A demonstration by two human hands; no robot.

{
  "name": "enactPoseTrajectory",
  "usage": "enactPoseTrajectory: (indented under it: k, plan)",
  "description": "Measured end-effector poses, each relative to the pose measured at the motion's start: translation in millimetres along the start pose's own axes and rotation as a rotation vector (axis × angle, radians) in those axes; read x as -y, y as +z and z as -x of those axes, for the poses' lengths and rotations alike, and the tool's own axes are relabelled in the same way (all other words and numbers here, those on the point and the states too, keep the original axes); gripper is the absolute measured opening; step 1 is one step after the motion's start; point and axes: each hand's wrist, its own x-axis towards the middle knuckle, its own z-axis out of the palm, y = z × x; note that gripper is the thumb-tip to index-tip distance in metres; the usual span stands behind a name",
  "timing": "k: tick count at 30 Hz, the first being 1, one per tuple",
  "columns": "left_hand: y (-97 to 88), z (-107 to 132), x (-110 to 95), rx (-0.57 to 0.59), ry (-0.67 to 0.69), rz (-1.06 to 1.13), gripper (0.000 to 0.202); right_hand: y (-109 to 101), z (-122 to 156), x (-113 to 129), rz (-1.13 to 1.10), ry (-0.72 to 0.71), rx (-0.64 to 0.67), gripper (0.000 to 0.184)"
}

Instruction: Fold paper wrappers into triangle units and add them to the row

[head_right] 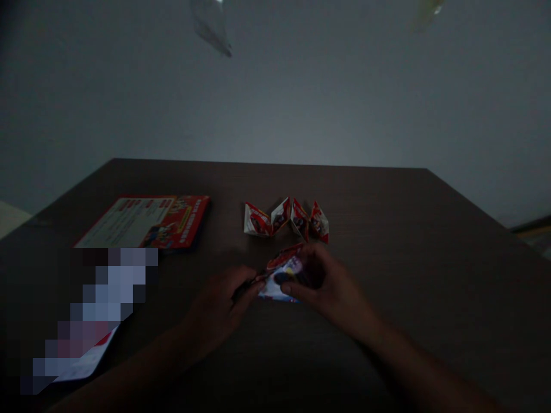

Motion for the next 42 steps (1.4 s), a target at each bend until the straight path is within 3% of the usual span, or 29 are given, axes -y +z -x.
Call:
enactPoseTrajectory:
  k: [4,8,11,14,19,27,31,36,42]
  plan:
    - [-1.9,1.3,-1.5,0.005,-0.002,0.083,0.011,5.3,-1.3,-2.4,-0.219,0.045,-0.025,0.057]
    - [-2.1,1.3,-2.5,0.049,0.049,0.113,0.016,4.7,-0.3,-2.2,-0.287,0.114,0.151,0.031]
    - [-3.8,1.4,-2.9,0.055,0.06,0.138,0.016,4.4,0.9,-1.2,-0.356,0.187,0.209,0.016]
    - [-8.6,2.2,-3.8,0.045,0.109,0.208,0.011,3.2,0.8,-0.7,-0.427,0.233,0.185,0.015]
    - [-13.5,4.3,-2.0,0.014,0.173,0.235,0.034,0.8,-1.2,-2.3,-0.524,0.293,0.099,0.022]
    - [-15.4,1.2,5.4,-0.029,0.298,0.027,0.016,-1.1,-0.3,-1.7,-0.633,0.353,0.092,0.028]
    - [-16.9,0.6,6.3,-0.052,0.359,-0.044,0.017,-1.5,-0.4,0.1,-0.637,0.371,0.105,0.029]
    - [-15.1,3.8,8.8,-0.107,0.38,-0.045,0.025,-0.2,-1.2,6.8,-0.636,0.41,0.099,0.028]
    - [-14.5,3.8,9.4,-0.158,0.484,0.019,0.013,-0.8,0.9,5.4,-0.644,0.436,0.131,0.031]
